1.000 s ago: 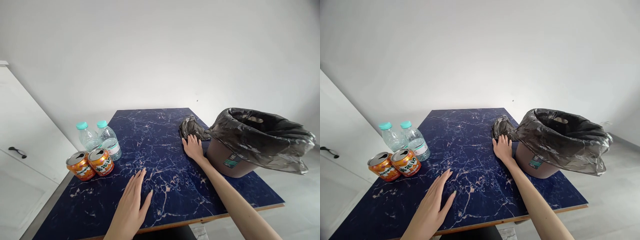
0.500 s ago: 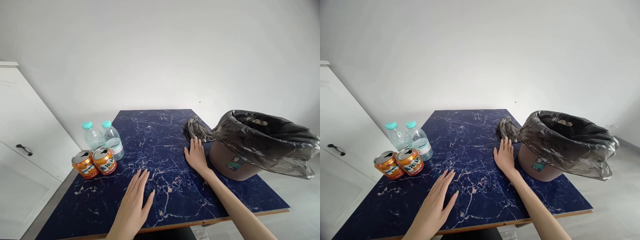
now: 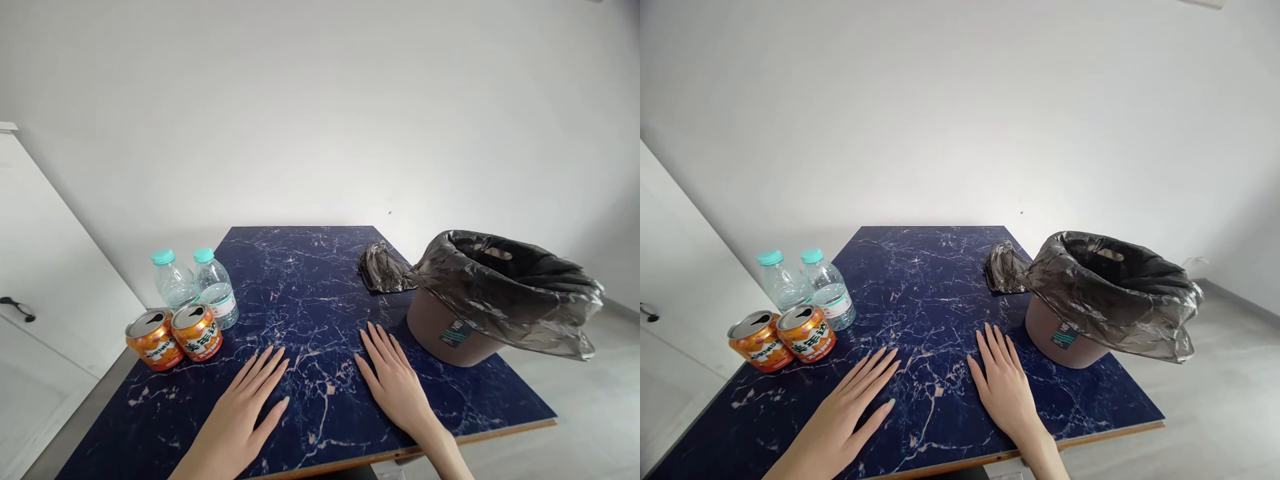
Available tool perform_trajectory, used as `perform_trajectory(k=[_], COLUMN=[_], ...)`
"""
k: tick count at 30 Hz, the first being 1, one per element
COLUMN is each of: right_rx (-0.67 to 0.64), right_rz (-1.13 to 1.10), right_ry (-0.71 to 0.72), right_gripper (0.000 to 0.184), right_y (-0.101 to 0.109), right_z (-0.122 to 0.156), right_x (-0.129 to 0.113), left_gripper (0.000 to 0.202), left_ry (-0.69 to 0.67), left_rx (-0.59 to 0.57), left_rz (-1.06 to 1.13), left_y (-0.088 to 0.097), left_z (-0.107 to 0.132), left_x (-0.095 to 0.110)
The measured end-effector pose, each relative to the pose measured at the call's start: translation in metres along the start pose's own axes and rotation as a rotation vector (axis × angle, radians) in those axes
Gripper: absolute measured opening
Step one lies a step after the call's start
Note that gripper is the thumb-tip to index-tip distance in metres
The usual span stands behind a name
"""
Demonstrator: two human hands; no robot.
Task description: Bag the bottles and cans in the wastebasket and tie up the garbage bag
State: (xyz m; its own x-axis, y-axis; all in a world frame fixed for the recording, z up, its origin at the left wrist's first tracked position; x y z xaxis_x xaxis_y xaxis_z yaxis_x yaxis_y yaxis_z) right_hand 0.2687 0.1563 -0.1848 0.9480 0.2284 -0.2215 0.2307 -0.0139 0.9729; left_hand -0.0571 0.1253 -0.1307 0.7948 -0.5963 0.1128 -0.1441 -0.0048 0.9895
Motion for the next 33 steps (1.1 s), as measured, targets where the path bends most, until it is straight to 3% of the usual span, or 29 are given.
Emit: perform_trajectory(k=[9,18,33], right_rx=[-0.059,0.011,0.006], right_rz=[-0.103,-0.140,-0.151], right_ry=[-0.007,0.015,0.020], right_gripper=[0.068,0.064,0.064], right_y=[0.0012,0.0012,0.0056], right_z=[-0.0020,-0.0019,-0.0019], right_x=[0.0025,0.0034,0.0019], left_gripper=[0.077,0.075,0.072], left_ry=[0.054,0.043,0.054], left_rx=[0.025,0.055,0.067], left_rz=[-0.030,-0.089,-0.068], left_y=[-0.0110,-0.0071,-0.0083], left_z=[0.0048,0.0015,0.0017], left_x=[-0.0066,-0.0051,-0.0071])
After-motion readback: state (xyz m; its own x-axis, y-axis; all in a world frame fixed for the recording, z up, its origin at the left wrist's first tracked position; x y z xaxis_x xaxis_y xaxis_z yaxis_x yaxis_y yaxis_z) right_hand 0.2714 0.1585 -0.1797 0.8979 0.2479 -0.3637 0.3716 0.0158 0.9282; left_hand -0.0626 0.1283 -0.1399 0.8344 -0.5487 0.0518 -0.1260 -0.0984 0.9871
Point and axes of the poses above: each hand's wrist, its own z-axis away from the middle knuckle, its own y-axis out of the back of the hand, x = y × z, the point moved 3 cm from there along -z, towards the middle knuckle, and after that the axes turned 14 degrees about -x, right-handed, at the moved point
